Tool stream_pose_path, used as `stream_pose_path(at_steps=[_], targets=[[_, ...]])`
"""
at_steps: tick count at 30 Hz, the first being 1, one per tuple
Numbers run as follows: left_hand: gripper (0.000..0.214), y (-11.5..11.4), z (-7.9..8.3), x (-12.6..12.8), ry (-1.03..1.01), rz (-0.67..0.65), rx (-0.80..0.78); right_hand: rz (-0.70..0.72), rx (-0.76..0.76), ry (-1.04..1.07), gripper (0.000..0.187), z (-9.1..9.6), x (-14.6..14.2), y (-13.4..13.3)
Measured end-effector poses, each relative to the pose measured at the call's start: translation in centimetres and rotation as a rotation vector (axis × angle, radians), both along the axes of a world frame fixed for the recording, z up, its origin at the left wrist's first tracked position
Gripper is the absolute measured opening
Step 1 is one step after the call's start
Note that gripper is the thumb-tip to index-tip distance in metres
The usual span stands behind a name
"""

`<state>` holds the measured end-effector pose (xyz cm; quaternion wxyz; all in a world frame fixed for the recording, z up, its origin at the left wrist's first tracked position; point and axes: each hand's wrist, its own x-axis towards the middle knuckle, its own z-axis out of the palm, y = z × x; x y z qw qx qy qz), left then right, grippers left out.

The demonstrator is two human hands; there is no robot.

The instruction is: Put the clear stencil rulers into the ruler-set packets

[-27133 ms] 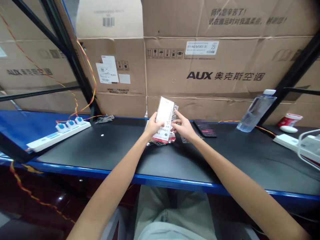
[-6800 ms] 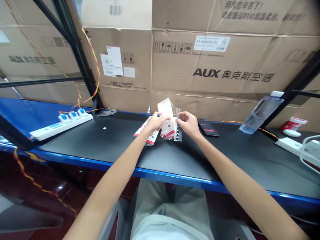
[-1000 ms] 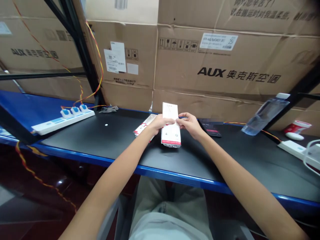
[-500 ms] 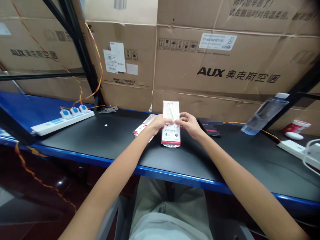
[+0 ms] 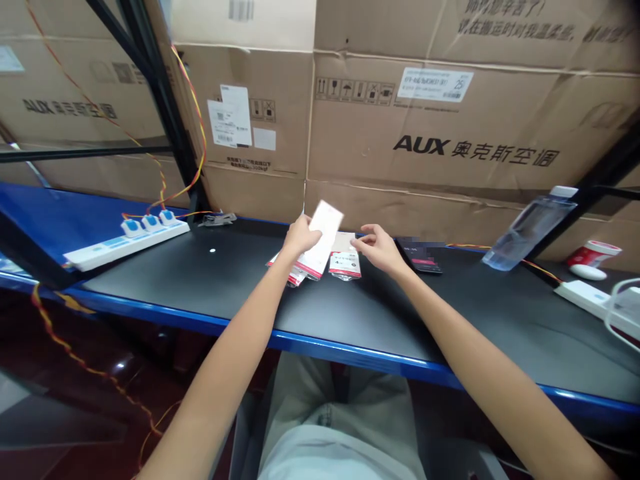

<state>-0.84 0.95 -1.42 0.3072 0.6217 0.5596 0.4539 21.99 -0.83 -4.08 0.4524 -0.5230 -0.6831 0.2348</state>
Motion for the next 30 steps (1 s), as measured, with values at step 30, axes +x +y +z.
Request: stream_pose_path(at_steps=[30], targets=[[0.041, -1.6, -2.8, 3.7, 0.615, -0.356, 0.237, -0.313, -0.099, -0.521, 0.039, -0.9, 3.2, 1.5]])
